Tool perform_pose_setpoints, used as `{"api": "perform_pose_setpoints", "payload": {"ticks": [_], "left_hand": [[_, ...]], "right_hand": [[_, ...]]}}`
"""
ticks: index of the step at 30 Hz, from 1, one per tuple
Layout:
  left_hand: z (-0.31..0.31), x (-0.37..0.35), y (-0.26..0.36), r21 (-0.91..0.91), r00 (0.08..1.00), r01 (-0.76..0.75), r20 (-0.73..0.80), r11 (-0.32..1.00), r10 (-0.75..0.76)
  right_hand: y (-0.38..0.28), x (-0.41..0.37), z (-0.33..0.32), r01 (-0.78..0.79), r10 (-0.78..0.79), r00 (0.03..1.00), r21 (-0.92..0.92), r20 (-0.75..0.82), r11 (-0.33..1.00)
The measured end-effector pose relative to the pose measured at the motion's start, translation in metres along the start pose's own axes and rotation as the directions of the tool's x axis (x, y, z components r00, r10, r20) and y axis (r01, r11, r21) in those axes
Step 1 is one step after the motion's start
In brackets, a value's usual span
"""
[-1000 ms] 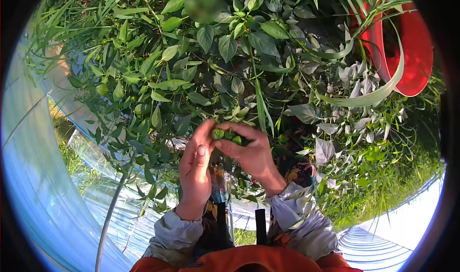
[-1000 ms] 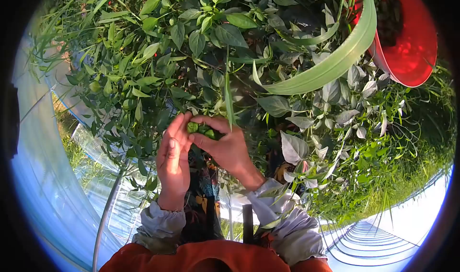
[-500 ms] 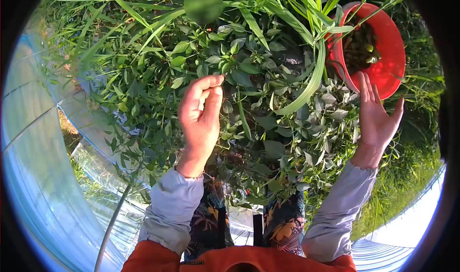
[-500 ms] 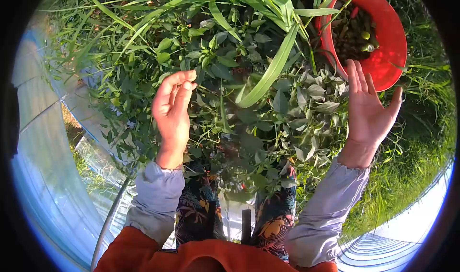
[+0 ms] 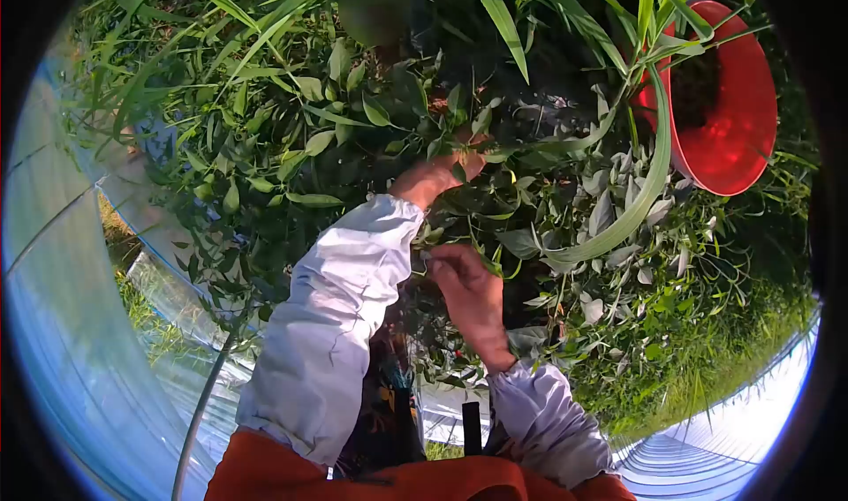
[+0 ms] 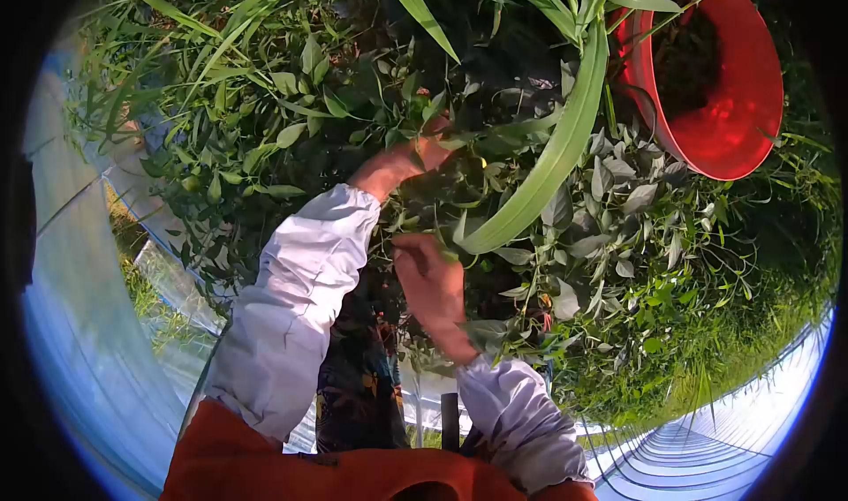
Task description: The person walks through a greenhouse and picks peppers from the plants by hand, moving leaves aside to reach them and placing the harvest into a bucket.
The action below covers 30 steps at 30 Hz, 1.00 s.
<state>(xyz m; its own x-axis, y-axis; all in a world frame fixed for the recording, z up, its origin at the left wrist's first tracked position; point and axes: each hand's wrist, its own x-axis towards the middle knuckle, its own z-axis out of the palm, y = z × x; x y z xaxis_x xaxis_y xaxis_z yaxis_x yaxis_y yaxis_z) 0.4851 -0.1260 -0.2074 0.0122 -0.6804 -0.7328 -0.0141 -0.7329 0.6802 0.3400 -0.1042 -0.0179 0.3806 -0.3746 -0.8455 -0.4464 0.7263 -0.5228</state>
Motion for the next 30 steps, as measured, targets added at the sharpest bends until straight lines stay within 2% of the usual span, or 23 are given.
{"api": "perform_pose_setpoints", "payload": {"ticks": [1, 2, 3, 5, 7, 8, 9, 10, 11, 12, 13, 15, 17, 18, 21, 22, 23, 25, 26, 27, 28, 29, 30], "left_hand": [[0.006, -0.024, -0.007, 0.025, 0.993, -0.085, -0.074, 0.996, 0.087], [0.011, -0.048, -0.013, 0.062, 0.974, -0.165, -0.147, 0.984, 0.173], [0.011, -0.076, -0.014, 0.202, 0.889, -0.283, -0.312, 0.937, 0.336], [-0.001, -0.116, -0.038, -0.014, 0.812, -0.45, -0.424, 0.893, 0.402], [-0.024, -0.158, -0.049, -0.04, 0.879, -0.257, -0.424, 0.966, 0.216], [-0.036, -0.17, -0.039, -0.293, 0.891, -0.271, -0.436, 0.917, 0.125], [-0.047, -0.181, -0.026, -0.524, 0.904, -0.275, -0.427, 0.806, 0.03], [-0.057, -0.187, -0.027, -0.617, 0.885, -0.286, -0.463, 0.733, -0.044], [-0.061, -0.189, 0.003, -0.758, 0.88, -0.268, -0.445, 0.595, -0.169], [-0.065, -0.191, 0.0, -0.81, 0.885, -0.297, -0.433, 0.505, -0.173], [-0.071, -0.191, -0.003, -0.851, 0.889, -0.328, -0.425, 0.41, -0.169], [-0.074, -0.189, 0.004, -0.832, 0.874, -0.334, -0.449, 0.444, -0.185], [-0.073, -0.186, -0.005, -0.813, 0.872, -0.355, -0.466, 0.461, -0.152], [-0.073, -0.187, -0.005, -0.842, 0.876, -0.357, -0.452, 0.404, -0.169], [-0.08, -0.193, -0.007, -0.826, 0.82, -0.437, -0.529, 0.356, -0.218], [-0.087, -0.196, -0.023, -0.841, 0.818, -0.452, -0.524, 0.297, -0.236], [-0.093, -0.199, -0.026, -0.86, 0.83, -0.446, -0.501, 0.25, -0.243], [-0.1, -0.202, -0.034, -0.838, 0.811, -0.495, -0.54, 0.228, -0.224], [-0.103, -0.202, -0.031, -0.83, 0.755, -0.5, -0.557, 0.246, -0.346], [-0.108, -0.202, -0.026, -0.827, 0.739, -0.499, -0.562, 0.258, -0.371], [-0.111, -0.201, -0.028, -0.835, 0.779, -0.495, -0.549, 0.242, -0.303], [-0.113, -0.2, -0.025, -0.843, 0.814, -0.488, -0.533, 0.225, -0.231], [-0.111, -0.198, -0.021, -0.82, 0.818, -0.495, -0.551, 0.287, -0.164]], "right_hand": [[-0.002, 0.007, -0.006, 0.112, -0.11, 0.993, 0.056, -0.035, 0.992], [-0.01, 0.01, -0.011, 0.112, -0.11, 0.994, 0.187, -0.018, 0.976], [-0.019, 0.01, -0.014, 0.109, -0.114, 0.993, 0.316, -0.004, 0.943], [-0.025, 0.01, -0.012, 0.099, -0.083, 0.994, 0.252, -0.074, 0.963], [-0.027, 0.01, -0.008, 0.091, -0.073, 0.991, 0.174, -0.109, 0.98], [-0.023, 0.011, -0.005, 0.072, -0.048, 0.991, 0.201, -0.122, 0.977], [-0.018, 0.015, -0.006, 0.038, -0.028, 0.994, 0.096, -0.108, 0.995], [-0.012, 0.019, -0.008, 0.01, -0.004, 0.995, 0.067, -0.099, 0.998], [-0.007, 0.022, -0.007, -0.018, 0.022, 0.996, 0.04, -0.086, 0.999], [-0.007, 0.023, -0.003, -0.006, 0.023, 0.995, 0.17, -0.102, 0.985], [-0.015, 0.023, -0.003, -0.095, 0.108, 0.992, 0.172, -0.07, 0.981], [-0.009, 0.03, 0.0, -0.006, 0.015, 0.997, 0.131, -0.07, 0.991], [-0.013, 0.032, 0.003, -0.018, 0.031, 0.995, 0.142, -0.092, 0.99], [-0.015, 0.033, 0.003, -0.025, 0.04, 0.994, 0.148, -0.105, 0.989], [-0.013, 0.039, 0.0, 0.229, -0.222, 0.95, 0.01, -0.219, 0.973], [-0.013, 0.045, -0.006, 0.421, -0.441, 0.876, -0.138, -0.194, 0.897], [-0.014, 0.051, -0.012, 0.473, -0.522, 0.835, -0.259, -0.176, 0.842], [-0.018, 0.052, -0.008, 0.287, -0.297, 0.931, -0.076, -0.21, 0.955], [-0.018, 0.051, -0.006, 0.229, -0.242, 0.957, -0.099, -0.162, 0.968], [-0.017, 0.05, -0.003, 0.17, -0.184, 0.976, -0.124, -0.114, 0.978], [-0.017, 0.05, 0.0, 0.112, -0.123, 0.99, -0.152, -0.068, 0.982], [-0.017, 0.049, 0.005, 0.116, -0.123, 0.992, -0.196, -0.019, 0.974], [-0.018, 0.047, 0.011, 0.123, -0.119, 0.992, -0.24, 0.03, 0.963]]}}
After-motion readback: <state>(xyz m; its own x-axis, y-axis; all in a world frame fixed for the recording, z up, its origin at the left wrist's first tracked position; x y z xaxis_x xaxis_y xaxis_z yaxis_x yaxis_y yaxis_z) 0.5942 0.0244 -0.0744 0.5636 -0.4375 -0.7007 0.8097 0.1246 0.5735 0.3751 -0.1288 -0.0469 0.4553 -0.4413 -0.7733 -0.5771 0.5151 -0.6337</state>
